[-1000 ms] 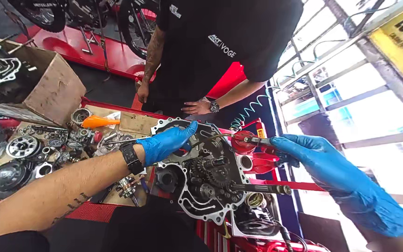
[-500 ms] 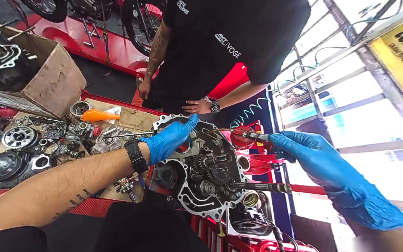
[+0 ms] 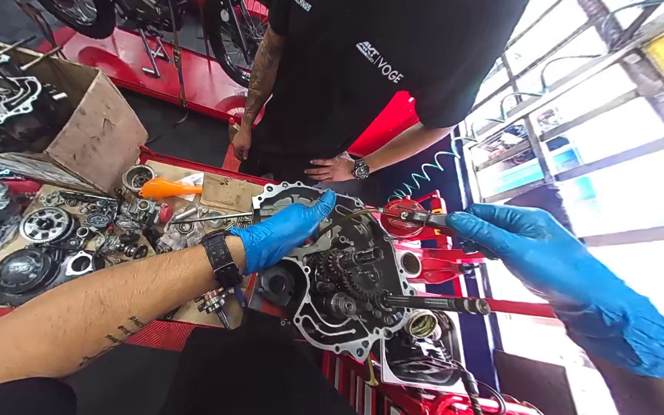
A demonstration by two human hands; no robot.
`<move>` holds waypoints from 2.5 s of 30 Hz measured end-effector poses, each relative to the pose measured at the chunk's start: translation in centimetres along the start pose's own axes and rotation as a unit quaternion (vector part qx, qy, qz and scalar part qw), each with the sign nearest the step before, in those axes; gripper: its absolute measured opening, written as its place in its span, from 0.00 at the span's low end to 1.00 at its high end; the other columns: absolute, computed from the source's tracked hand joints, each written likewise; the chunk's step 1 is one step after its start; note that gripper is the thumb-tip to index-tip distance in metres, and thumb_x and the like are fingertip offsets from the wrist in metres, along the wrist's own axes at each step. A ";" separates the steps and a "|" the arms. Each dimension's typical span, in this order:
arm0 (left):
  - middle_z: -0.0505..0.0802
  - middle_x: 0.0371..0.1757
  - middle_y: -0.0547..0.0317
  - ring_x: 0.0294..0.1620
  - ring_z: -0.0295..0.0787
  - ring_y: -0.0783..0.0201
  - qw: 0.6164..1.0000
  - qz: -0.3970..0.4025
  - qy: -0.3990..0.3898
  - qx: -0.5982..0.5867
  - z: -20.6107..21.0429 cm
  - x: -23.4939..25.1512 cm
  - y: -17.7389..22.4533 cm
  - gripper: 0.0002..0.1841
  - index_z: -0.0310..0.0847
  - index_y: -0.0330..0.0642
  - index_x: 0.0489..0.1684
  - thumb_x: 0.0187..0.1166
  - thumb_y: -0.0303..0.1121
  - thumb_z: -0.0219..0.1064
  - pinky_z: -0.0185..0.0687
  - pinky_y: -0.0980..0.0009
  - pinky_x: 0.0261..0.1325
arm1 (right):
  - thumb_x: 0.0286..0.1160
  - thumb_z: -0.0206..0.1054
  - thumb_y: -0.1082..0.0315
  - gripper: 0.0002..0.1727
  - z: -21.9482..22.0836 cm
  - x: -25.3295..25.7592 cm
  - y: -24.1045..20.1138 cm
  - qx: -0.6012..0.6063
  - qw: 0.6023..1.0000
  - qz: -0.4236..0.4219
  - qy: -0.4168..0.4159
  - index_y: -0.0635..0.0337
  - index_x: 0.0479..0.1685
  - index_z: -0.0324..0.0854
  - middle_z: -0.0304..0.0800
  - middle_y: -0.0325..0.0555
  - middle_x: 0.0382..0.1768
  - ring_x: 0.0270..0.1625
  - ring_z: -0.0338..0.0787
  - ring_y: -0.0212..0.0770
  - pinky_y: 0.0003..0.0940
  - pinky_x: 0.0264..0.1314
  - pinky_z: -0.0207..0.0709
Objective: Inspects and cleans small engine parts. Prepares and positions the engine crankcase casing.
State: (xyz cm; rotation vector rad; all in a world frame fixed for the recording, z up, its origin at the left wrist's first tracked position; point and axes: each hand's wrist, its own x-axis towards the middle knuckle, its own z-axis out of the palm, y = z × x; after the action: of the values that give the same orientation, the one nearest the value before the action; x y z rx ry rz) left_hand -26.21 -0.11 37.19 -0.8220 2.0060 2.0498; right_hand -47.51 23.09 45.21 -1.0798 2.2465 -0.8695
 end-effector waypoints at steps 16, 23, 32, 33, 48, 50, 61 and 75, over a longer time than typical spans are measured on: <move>0.90 0.47 0.51 0.40 0.86 0.68 1.000 -0.007 0.012 -0.003 0.1 0.6 -0.1 0.38 0.80 0.35 0.63 0.91 0.63 0.39 0.81 0.70 0.46 | 0.80 0.65 0.44 0.15 -0.1 0.1 1.1 0.010 1.000 -0.005 0.012 0.38 0.30 0.86 0.83 0.22 0.23 0.26 0.81 0.20 0.17 0.29 0.74; 0.90 0.59 0.41 0.62 0.86 0.51 0.959 0.141 -0.025 0.243 -0.4 -1.0 -0.6 0.34 0.81 0.35 0.69 0.95 0.56 0.39 0.77 0.48 0.67 | 0.85 0.61 0.48 0.16 -1.2 0.0 2.9 0.110 0.993 0.012 0.029 0.39 0.33 0.89 0.84 0.25 0.23 0.24 0.80 0.21 0.17 0.27 0.73; 0.92 0.61 0.43 0.85 0.66 0.32 0.611 0.335 -0.139 0.704 -6.2 -0.3 -0.4 0.37 0.86 0.39 0.60 0.86 0.66 0.47 0.43 0.32 0.89 | 0.84 0.60 0.48 0.18 -1.8 -0.9 4.5 0.142 0.987 0.010 0.074 0.39 0.26 0.86 0.80 0.26 0.18 0.19 0.75 0.23 0.18 0.23 0.69; 0.93 0.59 0.43 0.83 0.70 0.34 0.634 0.327 -0.139 0.687 -5.9 -0.6 -0.1 0.36 0.86 0.38 0.61 0.86 0.65 0.48 0.49 0.34 0.87 | 0.83 0.60 0.48 0.18 -1.8 -1.1 4.8 0.146 0.986 0.013 0.082 0.38 0.26 0.87 0.80 0.26 0.17 0.18 0.75 0.23 0.18 0.21 0.69; 0.88 0.70 0.44 0.62 0.91 0.59 0.999 0.002 0.032 -0.015 -0.6 0.6 0.7 0.41 0.59 0.36 0.88 0.92 0.62 0.30 0.85 0.63 0.63 | 0.82 0.60 0.38 0.26 0.1 1.5 1.1 -0.034 0.998 -0.008 0.052 0.45 0.22 0.83 0.82 0.33 0.19 0.25 0.82 0.34 0.43 0.29 0.74; 0.91 0.63 0.47 0.54 0.92 0.63 0.999 0.008 0.047 -0.027 -0.5 0.6 0.5 0.39 0.62 0.37 0.86 0.93 0.61 0.30 0.85 0.67 0.57 | 0.80 0.59 0.35 0.27 0.3 2.3 1.1 -0.046 0.998 -0.011 0.044 0.43 0.20 0.82 0.80 0.33 0.18 0.24 0.80 0.35 0.43 0.27 0.71; 0.89 0.66 0.43 0.59 0.90 0.60 0.994 -0.004 0.099 -0.041 0.3 0.3 0.6 0.39 0.66 0.34 0.83 0.93 0.61 0.34 0.83 0.63 0.61 | 0.80 0.57 0.33 0.30 1.1 3.0 1.5 -0.087 0.995 -0.015 0.046 0.45 0.18 0.78 0.77 0.35 0.15 0.22 0.79 0.36 0.44 0.25 0.69; 0.87 0.69 0.31 0.72 0.84 0.42 0.916 0.153 -0.033 0.370 0.5 -1.5 -0.1 0.41 0.56 0.33 0.91 0.91 0.60 0.41 0.72 0.44 0.77 | 0.82 0.63 0.43 0.17 -0.3 0.5 4.2 0.127 0.987 0.013 0.100 0.40 0.36 0.91 0.86 0.27 0.23 0.23 0.81 0.24 0.21 0.26 0.76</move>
State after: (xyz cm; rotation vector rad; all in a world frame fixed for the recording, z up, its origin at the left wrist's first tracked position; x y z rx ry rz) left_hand -25.04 0.75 37.75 -0.2869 2.6940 1.1896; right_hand -50.04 24.84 42.24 -0.8786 2.2241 -1.2632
